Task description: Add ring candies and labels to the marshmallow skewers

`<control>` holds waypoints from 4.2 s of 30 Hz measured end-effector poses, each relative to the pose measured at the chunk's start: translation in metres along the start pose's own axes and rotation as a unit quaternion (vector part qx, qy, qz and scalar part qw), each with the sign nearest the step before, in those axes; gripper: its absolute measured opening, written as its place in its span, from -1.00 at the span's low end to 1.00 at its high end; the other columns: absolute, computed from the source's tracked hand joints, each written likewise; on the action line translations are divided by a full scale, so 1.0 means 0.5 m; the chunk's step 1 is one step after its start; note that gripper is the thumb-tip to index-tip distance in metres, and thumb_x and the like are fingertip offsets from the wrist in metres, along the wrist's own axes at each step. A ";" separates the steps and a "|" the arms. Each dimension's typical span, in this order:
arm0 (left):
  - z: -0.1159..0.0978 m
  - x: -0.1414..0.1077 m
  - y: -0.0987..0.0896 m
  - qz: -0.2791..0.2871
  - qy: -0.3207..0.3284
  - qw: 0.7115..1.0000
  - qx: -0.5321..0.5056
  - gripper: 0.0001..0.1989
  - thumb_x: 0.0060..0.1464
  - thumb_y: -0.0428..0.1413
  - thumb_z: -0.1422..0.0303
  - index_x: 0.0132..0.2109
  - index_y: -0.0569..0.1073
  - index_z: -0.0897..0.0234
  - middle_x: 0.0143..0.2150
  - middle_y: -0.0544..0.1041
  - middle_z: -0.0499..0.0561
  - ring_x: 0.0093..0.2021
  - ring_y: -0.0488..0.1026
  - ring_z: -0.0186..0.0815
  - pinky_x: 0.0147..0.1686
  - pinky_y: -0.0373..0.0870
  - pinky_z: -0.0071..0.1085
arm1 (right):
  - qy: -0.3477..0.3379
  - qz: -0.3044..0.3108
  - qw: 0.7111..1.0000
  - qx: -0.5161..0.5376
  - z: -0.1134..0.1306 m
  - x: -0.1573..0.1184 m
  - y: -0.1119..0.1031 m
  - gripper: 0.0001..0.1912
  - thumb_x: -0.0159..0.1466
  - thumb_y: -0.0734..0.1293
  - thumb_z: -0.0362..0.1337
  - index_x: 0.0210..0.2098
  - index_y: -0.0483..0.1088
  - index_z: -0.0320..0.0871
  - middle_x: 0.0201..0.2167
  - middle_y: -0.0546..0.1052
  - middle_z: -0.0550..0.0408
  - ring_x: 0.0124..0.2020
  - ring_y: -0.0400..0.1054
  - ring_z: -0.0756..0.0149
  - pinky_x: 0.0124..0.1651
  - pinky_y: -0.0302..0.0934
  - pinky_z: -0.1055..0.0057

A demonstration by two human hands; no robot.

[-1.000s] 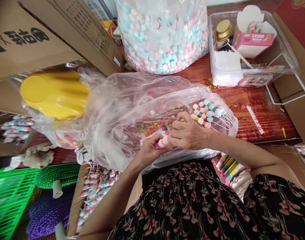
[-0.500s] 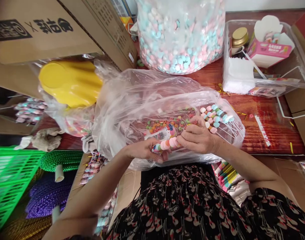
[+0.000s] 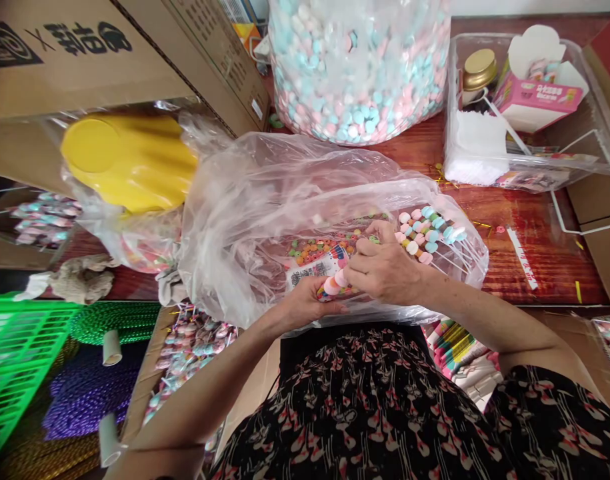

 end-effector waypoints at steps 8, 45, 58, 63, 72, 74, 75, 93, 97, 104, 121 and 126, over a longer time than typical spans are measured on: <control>0.015 -0.009 0.006 -0.118 0.014 0.991 0.063 -0.59 -0.10 0.31 0.06 -0.32 0.45 0.33 -0.49 0.32 -0.14 -0.45 0.19 -0.42 -0.46 0.13 -0.52 | 0.101 0.116 0.988 0.012 -0.010 0.006 0.009 -0.78 0.29 0.21 -0.43 -0.44 0.42 -0.18 -0.52 0.47 0.12 -0.42 0.06 0.33 -0.07 -0.17 0.17; -0.023 0.000 -0.007 -0.151 0.020 0.985 0.080 -0.59 -0.09 0.32 0.04 -0.30 0.51 0.32 -0.47 0.36 -0.12 -0.43 0.21 -0.41 -0.40 0.13 -0.49 | 0.104 0.101 0.989 -0.014 0.011 0.010 -0.007 -0.83 0.23 0.25 -0.43 -0.48 0.39 -0.19 -0.56 0.46 0.07 -0.44 0.10 0.29 -0.20 -0.15 0.24; -0.024 -0.003 -0.013 -0.024 0.018 1.000 -0.003 -0.58 -0.09 0.32 0.05 -0.28 0.50 0.33 -0.43 0.35 -0.13 -0.37 0.24 -0.38 -0.34 0.16 -0.50 | 0.132 0.130 0.982 0.033 -0.009 -0.015 0.012 -0.83 0.24 0.25 -0.42 -0.46 0.41 -0.18 -0.54 0.48 0.13 -0.44 0.13 0.34 -0.17 -0.17 0.26; -0.021 0.009 -0.008 -0.064 -0.007 0.997 0.054 -0.56 -0.11 0.32 0.02 -0.37 0.42 0.32 -0.49 0.29 -0.15 -0.43 0.15 -0.41 -0.43 0.06 -0.49 | 0.083 0.090 0.992 0.039 0.015 0.003 -0.005 -0.84 0.20 0.24 -0.46 -0.47 0.40 -0.18 -0.53 0.46 0.10 -0.44 0.09 0.32 -0.19 -0.16 0.25; -0.030 0.000 -0.005 -0.065 0.000 0.995 0.076 -0.53 -0.15 0.32 0.00 -0.47 0.36 0.31 -0.54 0.22 -0.17 -0.47 0.10 -0.43 -0.47 -0.02 -0.49 | 0.060 0.051 0.995 0.059 0.039 0.002 -0.013 -0.83 0.22 0.23 -0.45 -0.48 0.35 -0.18 -0.56 0.40 0.11 -0.45 0.07 0.32 -0.21 -0.17 0.26; -0.038 0.002 0.000 -0.055 0.019 0.993 0.102 -0.54 -0.12 0.31 0.01 -0.47 0.38 0.32 -0.55 0.24 -0.16 -0.46 0.11 -0.43 -0.46 -0.02 -0.48 | 0.058 0.046 0.996 0.055 0.049 0.003 -0.003 -0.82 0.25 0.23 -0.43 -0.49 0.34 -0.18 -0.54 0.41 0.10 -0.44 0.08 0.32 -0.21 -0.17 0.25; -0.042 0.004 0.003 -0.051 0.027 0.992 0.110 -0.56 -0.10 0.30 0.02 -0.45 0.40 0.32 -0.55 0.26 -0.16 -0.46 0.12 -0.43 -0.45 -0.01 -0.48 | 0.058 0.044 0.996 0.051 0.054 0.004 0.002 -0.81 0.26 0.23 -0.41 -0.48 0.34 -0.18 -0.53 0.42 0.09 -0.44 0.09 0.32 -0.22 -0.17 0.25; -0.051 -0.018 -0.074 0.271 0.010 0.959 -0.081 -0.55 -0.15 0.39 0.23 -0.10 0.53 0.31 -0.23 0.55 -0.04 -0.19 0.44 -0.29 -0.16 0.36 -0.44 | -0.099 -0.093 0.991 0.005 0.041 -0.032 -0.040 -0.90 0.33 0.30 -0.43 -0.24 0.47 -0.22 -0.37 0.51 0.11 -0.28 0.29 0.33 -0.03 0.16 0.23; -0.042 -0.009 -0.053 0.291 -0.032 0.951 -0.104 -0.64 -0.15 0.38 0.17 -0.40 0.42 0.33 -0.51 0.40 -0.15 -0.48 0.30 -0.43 -0.43 0.27 -0.50 | -0.095 -0.089 0.991 0.004 0.046 -0.038 -0.038 -0.88 0.35 0.27 -0.43 -0.22 0.47 -0.20 -0.36 0.52 0.10 -0.28 0.30 0.33 -0.05 0.21 0.24; -0.035 -0.014 -0.031 0.106 -0.015 0.990 -0.094 -0.64 -0.13 0.36 0.17 -0.36 0.42 0.33 -0.48 0.30 -0.17 -0.44 0.21 -0.44 -0.41 0.18 -0.51 | -0.017 -0.070 0.997 0.011 0.048 -0.043 -0.018 -0.85 0.34 0.27 -0.46 -0.31 0.42 -0.13 -0.49 0.43 0.22 -0.29 0.24 0.37 0.08 0.02 0.10; -0.058 -0.015 -0.028 0.030 0.077 0.997 0.014 -0.53 -0.07 0.30 0.22 -0.01 0.48 0.30 -0.29 0.45 -0.09 -0.26 0.35 -0.34 -0.23 0.30 -0.46 | 0.009 -0.063 0.995 0.074 0.074 -0.006 0.062 -0.75 0.39 0.21 -0.36 -0.40 0.40 -0.15 -0.52 0.37 0.18 -0.32 0.13 0.32 0.01 -0.05 0.13; -0.039 -0.031 -0.052 0.139 0.012 0.987 -0.082 -0.63 0.08 0.21 0.13 -0.09 0.48 0.32 -0.39 0.41 -0.10 -0.42 0.27 -0.41 -0.41 0.24 -0.49 | 0.001 -0.019 0.993 0.117 0.035 -0.015 0.051 -0.79 0.42 0.16 -0.39 -0.22 0.43 -0.16 -0.29 0.50 0.07 -0.25 0.21 0.30 -0.09 0.02 0.25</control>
Point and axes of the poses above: each hand's wrist, its own x-axis towards the middle knuckle, its own y-axis out of the palm, z = x × y, the point moved 2 cm from there along x, towards the middle knuckle
